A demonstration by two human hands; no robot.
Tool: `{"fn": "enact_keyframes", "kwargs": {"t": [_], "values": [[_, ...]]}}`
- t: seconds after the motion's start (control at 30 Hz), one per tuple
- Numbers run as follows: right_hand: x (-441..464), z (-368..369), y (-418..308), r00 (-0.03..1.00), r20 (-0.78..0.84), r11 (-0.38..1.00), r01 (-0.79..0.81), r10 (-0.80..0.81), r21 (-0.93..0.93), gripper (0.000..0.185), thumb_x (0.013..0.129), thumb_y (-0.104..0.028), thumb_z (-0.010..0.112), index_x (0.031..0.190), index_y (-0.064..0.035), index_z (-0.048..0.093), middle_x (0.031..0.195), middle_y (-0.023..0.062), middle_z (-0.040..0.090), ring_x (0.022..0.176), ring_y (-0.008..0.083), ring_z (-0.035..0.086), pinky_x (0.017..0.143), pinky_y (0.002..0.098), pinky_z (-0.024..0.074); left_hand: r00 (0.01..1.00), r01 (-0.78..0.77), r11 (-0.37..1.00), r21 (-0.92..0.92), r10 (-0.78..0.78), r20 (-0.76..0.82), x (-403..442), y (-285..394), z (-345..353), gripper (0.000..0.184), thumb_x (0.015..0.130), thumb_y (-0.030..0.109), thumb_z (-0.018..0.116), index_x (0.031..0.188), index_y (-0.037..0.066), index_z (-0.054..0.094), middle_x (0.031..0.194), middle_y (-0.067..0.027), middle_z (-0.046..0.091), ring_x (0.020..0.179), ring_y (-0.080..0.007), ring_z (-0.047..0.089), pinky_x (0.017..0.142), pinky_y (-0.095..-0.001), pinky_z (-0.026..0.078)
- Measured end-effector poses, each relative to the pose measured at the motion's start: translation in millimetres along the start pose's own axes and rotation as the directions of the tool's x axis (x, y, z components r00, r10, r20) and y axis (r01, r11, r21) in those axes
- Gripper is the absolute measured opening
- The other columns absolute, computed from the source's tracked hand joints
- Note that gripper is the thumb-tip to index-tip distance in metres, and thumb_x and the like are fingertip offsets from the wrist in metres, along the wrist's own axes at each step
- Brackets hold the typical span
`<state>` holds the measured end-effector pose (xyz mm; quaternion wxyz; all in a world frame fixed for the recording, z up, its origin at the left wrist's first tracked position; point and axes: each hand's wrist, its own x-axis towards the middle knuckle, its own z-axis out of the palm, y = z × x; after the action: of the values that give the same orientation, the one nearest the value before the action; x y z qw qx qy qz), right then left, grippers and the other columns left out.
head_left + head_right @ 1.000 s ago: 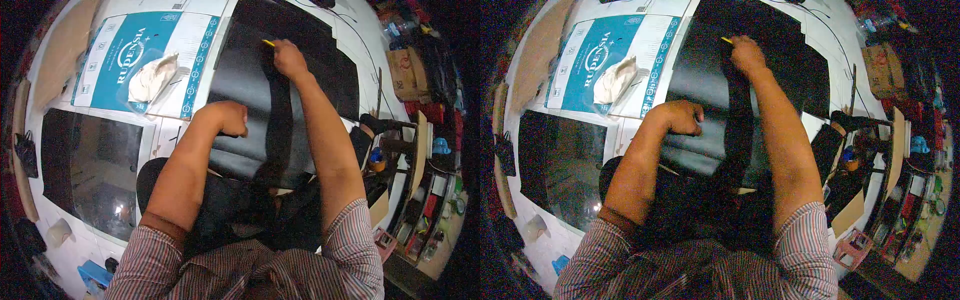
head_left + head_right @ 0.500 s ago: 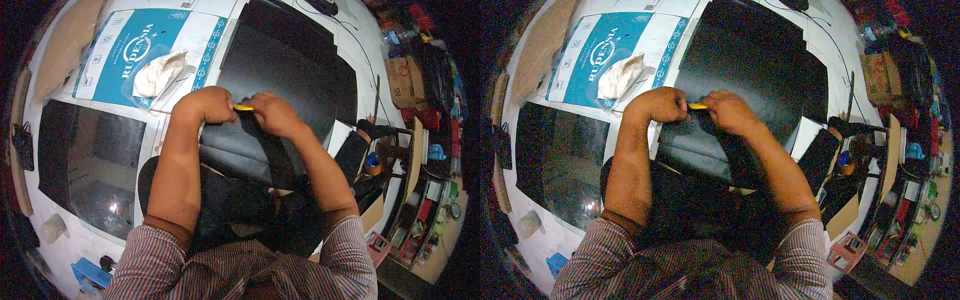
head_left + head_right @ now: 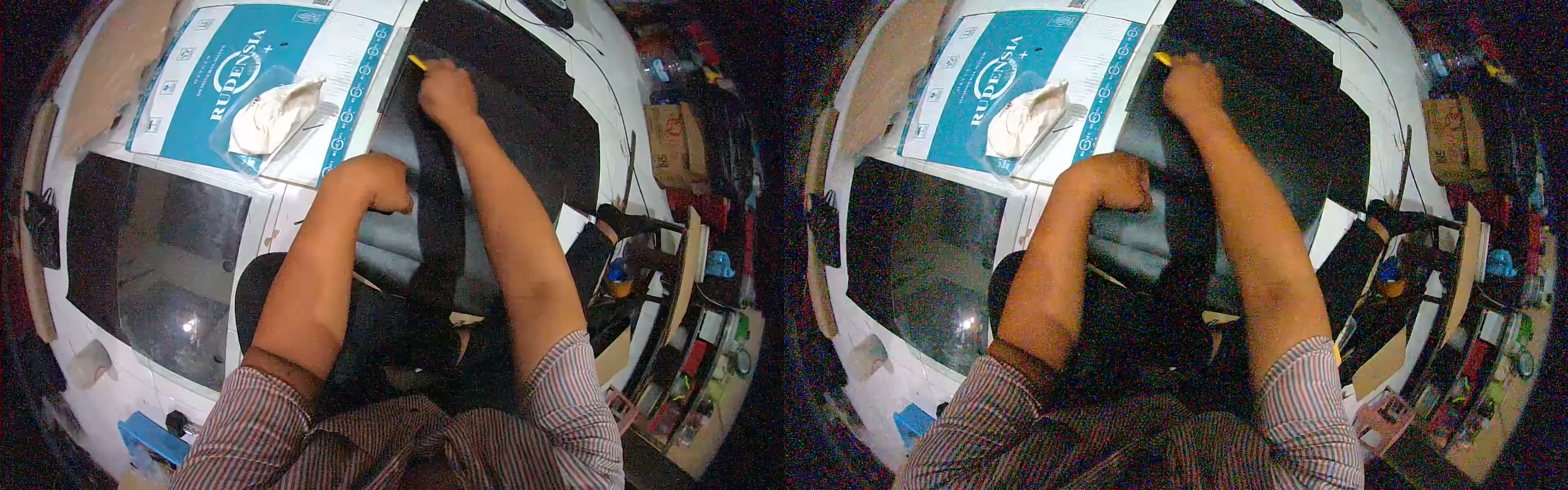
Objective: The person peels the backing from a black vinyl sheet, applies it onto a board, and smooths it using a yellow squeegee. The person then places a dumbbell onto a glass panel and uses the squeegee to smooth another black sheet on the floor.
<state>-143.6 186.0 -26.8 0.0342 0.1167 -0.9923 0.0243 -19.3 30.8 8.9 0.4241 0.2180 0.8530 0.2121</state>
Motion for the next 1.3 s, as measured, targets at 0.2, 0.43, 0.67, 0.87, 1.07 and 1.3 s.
{"fn": "enact_keyframes", "kwargs": {"t": [0.2, 0.43, 0.67, 0.87, 1.07, 1.3], "values": [[-47, -2, -27, 0.979, -0.033, 0.978, 0.202, -0.2, 0.062, 0.033, 0.09, -0.013, 0.056, 0.12, -0.0089, 0.067, 0.112, 0.0151, 0.065, 0.102, 0.0366, 0.061, 0.089, 0.0478, 0.0526, 0.998, 0.051, 0.998, 0.039, -0.052, 0.038, -2, -4, -1, 0.048, 0.077, 0.038, 0.075, 0.105, -0.001, 0.076, 0.115, -0.0222, 0.072, 0.106, -0.0345, 0.07, 0.094, -0.0416, 0.054], [-114, -19, -20, 0.92, 0.013, 0.909, 0.385, -0.392, 0.162, 0.04, 0.083, -0.011, 0.066, 0.123, -0.0095, 0.067, 0.111, 0.011, 0.063, 0.103, 0.0347, 0.059, 0.092, 0.0443, 0.0501, 0.998, 0.068, 0.998, 0.011, -0.068, 0.004, -36, -11, -22, 0.052, 0.075, 0.046, 0.076, 0.102, 0.002, 0.078, 0.106, -0.0189, 0.075, 0.097, -0.0328, 0.072, 0.086, -0.0406, 0.056], [-157, -22, -30, 0.897, -0.024, 0.863, 0.432, -0.441, 0.261, 0.036, 0.084, -0.019, 0.065, 0.119, -0.0098, 0.068, 0.114, 0.0113, 0.063, 0.111, 0.0341, 0.056, 0.1, 0.0468, 0.0462, 0.952, -0.148, 0.979, -0.143, 0.101, -0.29, -33, -35, -13, 0.037, 0.077, 0.041, 0.074, 0.087, 0.005, 0.072, 0.081, -0.0144, 0.072, 0.073, -0.0301, 0.069, 0.071, -0.0409, 0.055], [-178, -41, -8, 0.824, 0.062, 0.747, 0.476, -0.563, 0.464, 0.03, 0.085, -0.014, 0.065, 0.115, -0.01, 0.069, 0.106, 0.0142, 0.064, 0.103, 0.0368, 0.06, 0.095, 0.0484, 0.0493, 0.794, -0.341, 0.896, -0.285, 0.111, -0.598, -9, -30, -5, 0.02, 0.083, 0.017, 0.068, 0.099, 0.005, 0.067, 0.082, -0.0109, 0.069, 0.075, -0.024, 0.066, 0.072, -0.0365, 0.054], [-117, -33, 124, 0.963, -0.234, 0.923, 0.204, -0.131, 0.325, 0.028, 0.091, -0.011, 0.06, 0.118, -0.0074, 0.068, 0.102, 0.0183, 0.063, 0.098, 0.04, 0.061, 0.086, 0.0473, 0.0516, 0.739, -0.402, 0.857, -0.323, 0.096, -0.667, 13, -4, 3, 0.02, 0.084, 0.012, 0.065, 0.102, 0.005, 0.065, 0.081, -0.0109, 0.068, 0.073, -0.0235, 0.065, 0.07, -0.0362, 0.052], [-88, -16, 193, 0.992, -0.019, 0.966, -0.118, 0.126, 0.229, 0.043, 0.087, -0.006, 0.061, 0.126, -0.0191, 0.07, 0.116, 0.0166, 0.067, 0.107, 0.0393, 0.064, 0.095, 0.0465, 0.0526, 0.64, -0.579, 0.797, -0.171, 0.315, -0.701, 43, 20, 29, 0.029, 0.082, 0.017, 0.067, 0.109, 0.006, 0.064, 0.113, -0.0184, 0.06, 0.103, -0.0357, 0.063, 0.091, -0.0416, 0.052]]}}
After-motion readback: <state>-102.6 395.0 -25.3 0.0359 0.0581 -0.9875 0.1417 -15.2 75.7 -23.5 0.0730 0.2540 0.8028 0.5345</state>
